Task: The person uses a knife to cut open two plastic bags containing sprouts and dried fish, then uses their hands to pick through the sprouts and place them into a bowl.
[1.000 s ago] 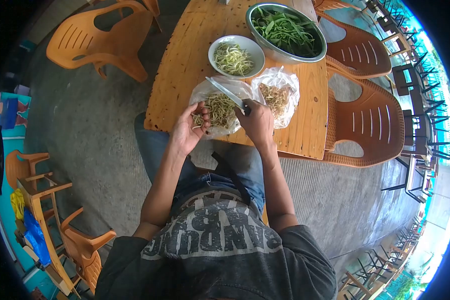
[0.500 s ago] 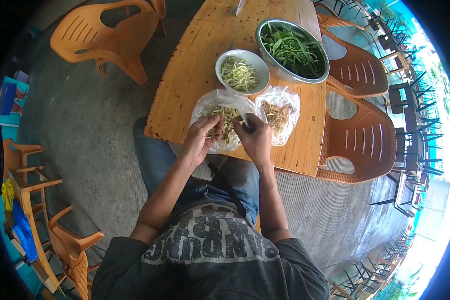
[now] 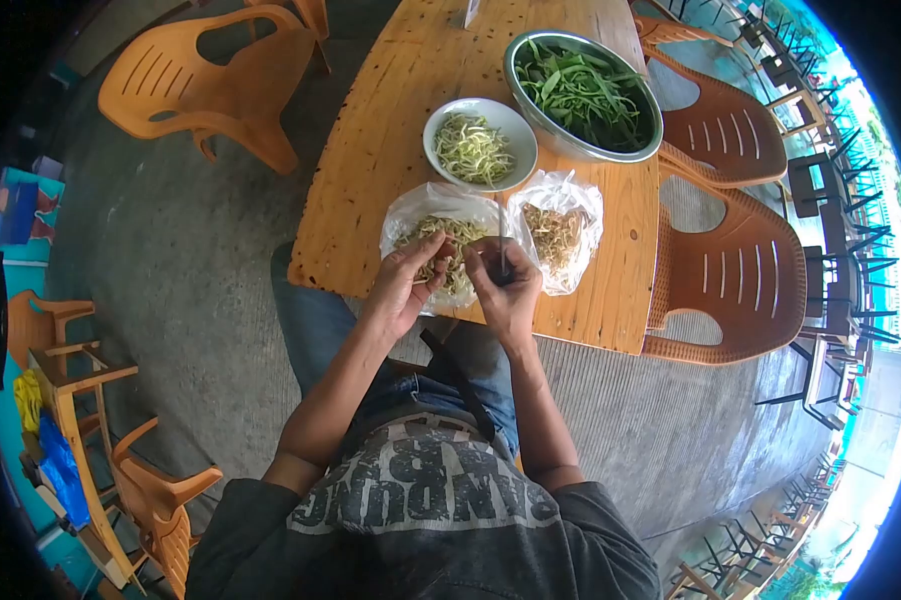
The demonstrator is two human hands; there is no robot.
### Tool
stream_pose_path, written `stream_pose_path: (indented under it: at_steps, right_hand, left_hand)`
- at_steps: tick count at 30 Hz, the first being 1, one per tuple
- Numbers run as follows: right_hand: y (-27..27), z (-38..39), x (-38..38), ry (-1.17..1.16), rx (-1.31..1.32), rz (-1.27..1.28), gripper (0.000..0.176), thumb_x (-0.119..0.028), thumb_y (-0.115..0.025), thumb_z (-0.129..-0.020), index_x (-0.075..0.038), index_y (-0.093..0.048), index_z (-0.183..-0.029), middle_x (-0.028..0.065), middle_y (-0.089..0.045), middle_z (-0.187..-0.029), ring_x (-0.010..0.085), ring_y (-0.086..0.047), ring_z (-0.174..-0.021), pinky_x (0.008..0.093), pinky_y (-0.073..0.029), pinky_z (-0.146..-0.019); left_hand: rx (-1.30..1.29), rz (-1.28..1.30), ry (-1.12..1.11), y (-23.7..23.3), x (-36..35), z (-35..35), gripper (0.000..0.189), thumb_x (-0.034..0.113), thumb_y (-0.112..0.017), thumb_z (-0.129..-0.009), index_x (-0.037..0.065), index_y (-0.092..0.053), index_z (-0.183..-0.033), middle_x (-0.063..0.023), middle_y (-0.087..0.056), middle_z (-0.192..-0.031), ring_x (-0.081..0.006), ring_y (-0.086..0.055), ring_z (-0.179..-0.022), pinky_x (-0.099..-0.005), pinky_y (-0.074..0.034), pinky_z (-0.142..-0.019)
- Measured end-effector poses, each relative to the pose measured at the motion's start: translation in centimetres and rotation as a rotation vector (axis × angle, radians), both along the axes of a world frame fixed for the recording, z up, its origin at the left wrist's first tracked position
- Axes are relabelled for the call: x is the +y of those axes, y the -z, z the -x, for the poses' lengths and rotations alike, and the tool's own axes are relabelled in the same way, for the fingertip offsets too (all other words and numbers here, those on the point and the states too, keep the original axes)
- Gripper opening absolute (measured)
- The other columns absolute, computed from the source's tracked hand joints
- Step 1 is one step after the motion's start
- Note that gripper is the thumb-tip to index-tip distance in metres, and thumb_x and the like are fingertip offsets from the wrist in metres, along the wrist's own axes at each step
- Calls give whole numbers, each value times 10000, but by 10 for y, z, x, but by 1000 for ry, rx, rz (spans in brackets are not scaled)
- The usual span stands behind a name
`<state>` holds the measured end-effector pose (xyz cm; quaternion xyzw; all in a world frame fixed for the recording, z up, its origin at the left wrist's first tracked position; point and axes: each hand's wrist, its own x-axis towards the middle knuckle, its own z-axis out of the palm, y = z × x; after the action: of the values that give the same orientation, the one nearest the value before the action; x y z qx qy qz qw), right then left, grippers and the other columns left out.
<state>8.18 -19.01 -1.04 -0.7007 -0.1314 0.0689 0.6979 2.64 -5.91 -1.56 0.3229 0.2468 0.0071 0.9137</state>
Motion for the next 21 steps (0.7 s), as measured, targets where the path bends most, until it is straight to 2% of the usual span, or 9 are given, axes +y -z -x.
stream_pose_path:
  at_steps: [3,4,7,10,13,14,18,21]
  right_hand:
    - [1,2,-6,-43,-14,111,73,-24,-693,-811,-8,-629,-843,-67,-544,-677,-2,-412,-586,163,-319,-520]
    - [5,1,-8,-85,-21,109,50,3,-645,-827,-10,-615,-865,-39,-577,-724,-1,-432,-590,164,-328,-514]
    - [7,1,-4,-65,66,-145,61,3,-577,-860,-15,-595,-915,-2,-608,-784,1,-433,-573,163,-327,-502]
    - [15,-8,-15,-54,29,-74,83,-17,-527,-890,-28,-579,-953,24,-619,-813,4,-432,-549,162,-325,-481]
    - [11,-9,-21,15,222,-196,83,-37,-519,-901,-30,-579,-959,14,-602,-776,6,-416,-535,166,-314,-463]
    - [7,-10,-22,8,227,-156,114,-40,-519,-902,-31,-588,-992,6,-586,-755,7,-410,-529,170,-301,-447]
    - [6,-7,-18,-11,166,-145,191,-35,-523,-899,-21,-592,-1076,-3,-588,-763,6,-418,-550,163,-320,-476]
    - [7,-9,-16,23,45,-78,190,-25,-533,-890,-9,-592,-1070,-7,-589,-767,20,-442,-571,169,-351,-508]
  left_hand:
    - [9,28,-8,3,3,-2,197,202,-667,-872,75,-664,-1023,13,-639,-869,-29,-539,-722,-168,-449,-625]
    - [17,25,-19,1,4,-2,202,193,-666,-871,72,-664,-1033,11,-641,-874,-29,-538,-726,-169,-447,-628]
    - [19,-2,-35,-3,6,-4,216,168,-665,-868,61,-663,-1056,7,-648,-892,-29,-534,-735,-169,-440,-634]
    - [-6,-82,-34,-3,12,-6,219,157,-663,-867,51,-666,-1058,3,-653,-906,-29,-531,-739,-169,-435,-638]
    - [-33,-163,-19,-6,14,-8,212,149,-663,-865,40,-671,-1047,-1,-656,-902,-32,-530,-734,-166,-433,-640]
    - [-45,-183,-10,-8,13,-8,207,143,-663,-864,37,-672,-1041,-2,-656,-898,-33,-530,-730,-165,-432,-639]
    - [-41,-207,-2,-10,9,-8,198,110,-664,-859,25,-672,-1037,-4,-655,-877,-34,-526,-702,-158,-413,-620]
    - [-57,-237,-2,-6,8,-8,194,81,-668,-849,25,-672,-1034,2,-646,-857,-28,-500,-663,-160,-388,-584]
